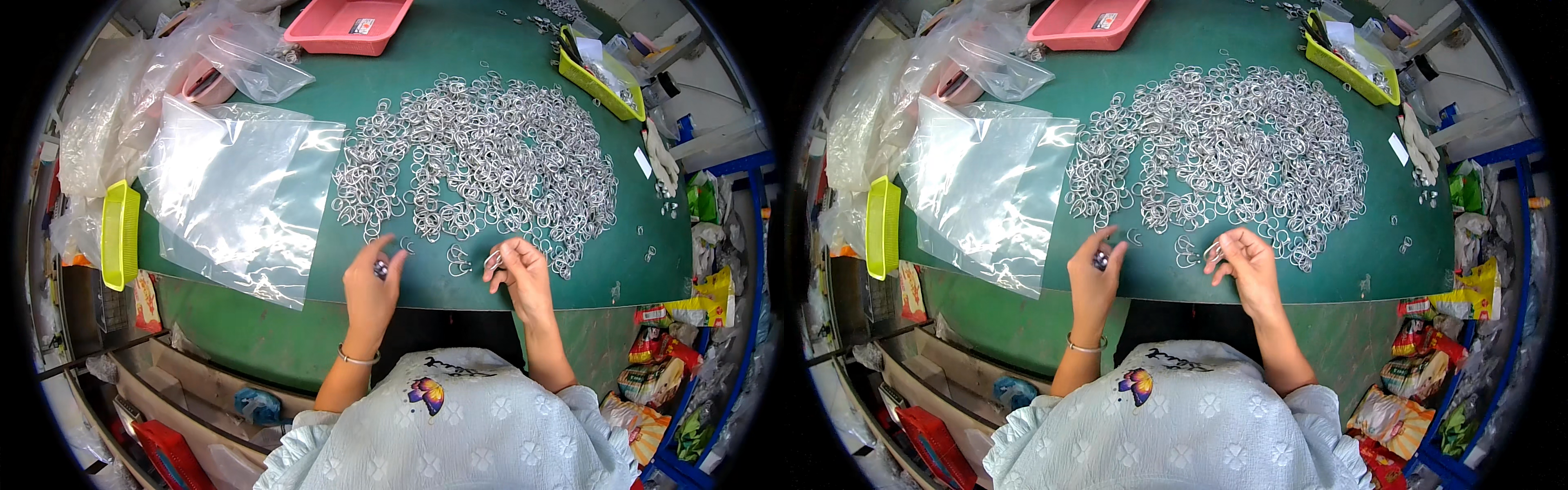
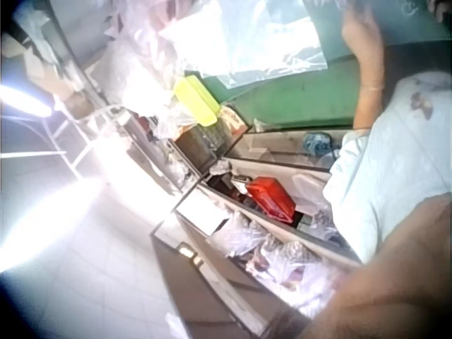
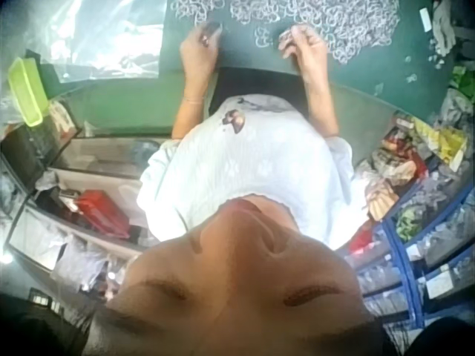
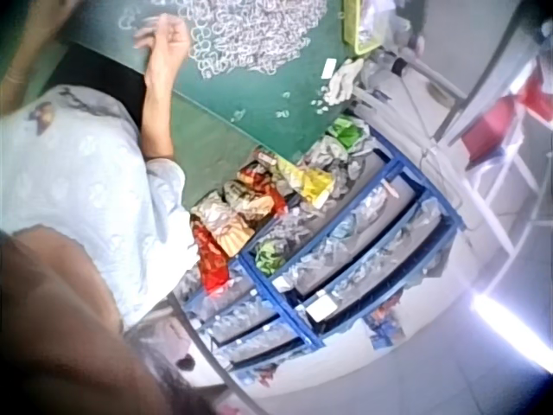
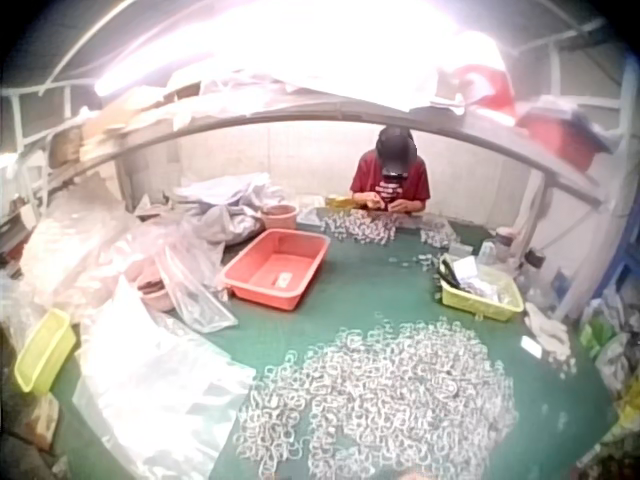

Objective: The person sorts through a large pile of small metal rings on a green work table by hand, picking up individual rings, inspecting them, and placing selected ones into a small pile.

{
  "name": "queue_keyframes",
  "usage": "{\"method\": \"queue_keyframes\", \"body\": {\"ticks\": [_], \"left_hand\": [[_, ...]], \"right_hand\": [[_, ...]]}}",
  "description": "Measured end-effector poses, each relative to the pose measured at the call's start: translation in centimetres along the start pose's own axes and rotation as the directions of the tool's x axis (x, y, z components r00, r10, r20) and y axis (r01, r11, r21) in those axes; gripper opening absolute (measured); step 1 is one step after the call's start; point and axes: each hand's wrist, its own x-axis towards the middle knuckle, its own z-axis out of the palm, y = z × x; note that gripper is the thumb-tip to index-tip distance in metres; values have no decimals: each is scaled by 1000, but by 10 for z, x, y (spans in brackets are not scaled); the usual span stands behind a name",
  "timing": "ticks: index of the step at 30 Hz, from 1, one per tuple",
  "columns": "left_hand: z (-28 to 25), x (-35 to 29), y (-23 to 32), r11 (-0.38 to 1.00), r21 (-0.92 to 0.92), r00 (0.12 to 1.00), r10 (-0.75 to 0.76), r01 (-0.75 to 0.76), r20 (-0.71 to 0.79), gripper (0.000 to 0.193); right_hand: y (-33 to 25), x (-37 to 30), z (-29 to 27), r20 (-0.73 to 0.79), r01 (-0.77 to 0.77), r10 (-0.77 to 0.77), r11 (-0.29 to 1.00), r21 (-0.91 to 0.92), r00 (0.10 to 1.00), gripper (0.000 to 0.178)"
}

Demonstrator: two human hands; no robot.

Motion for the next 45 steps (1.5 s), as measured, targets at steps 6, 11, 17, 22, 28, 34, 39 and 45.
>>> {"method": "queue_keyframes", "body": {"ticks": [6, 11, 17, 22, 28, 34, 39, 45], "left_hand": [[22, -27, 10, 216, -601, 633, -134, 770, 762, 38], [30, -30, -4, 160, -650, 665, -67, 743, 744, 27], [27, -34, -2, 123, -689, 699, -95, 714, 708, 21], [25, -35, -7, 70, -707, 710, -104, 703, 696, 23], [27, -30, 10, 176, -736, 757, -156, 653, 634, 28], [34, -30, 3, 220, -772, 802, -115, 597, 587, 34], [37, -20, 19, 467, -734, 867, -194, 493, 460, 37], [42, -10, 17, 529, -724, 889, -157, 443, 429, 26]], "right_hand": [[-1, -6, 34, 298, 360, -203, 576, -734, 933, 8], [2, 39, 32, 225, 465, -556, 337, -819, 800, 14], [4, 70, 28, 331, 479, -606, 94, -873, 723, 13], [-1, 57, 9, -8, 246, -375, 626, -740, 927, 5], [0, 48, 5, -132, 106, -183, 889, -446, 974, 12], [-8, 47, 0, -47, 79, -98, 948, -308, 994, 14], [-7, 33, 7, 62, 61, -53, 988, -145, 997, 16], [-4, 22, 13, 167, -42, 34, 998, 41, 985, 15]]}}
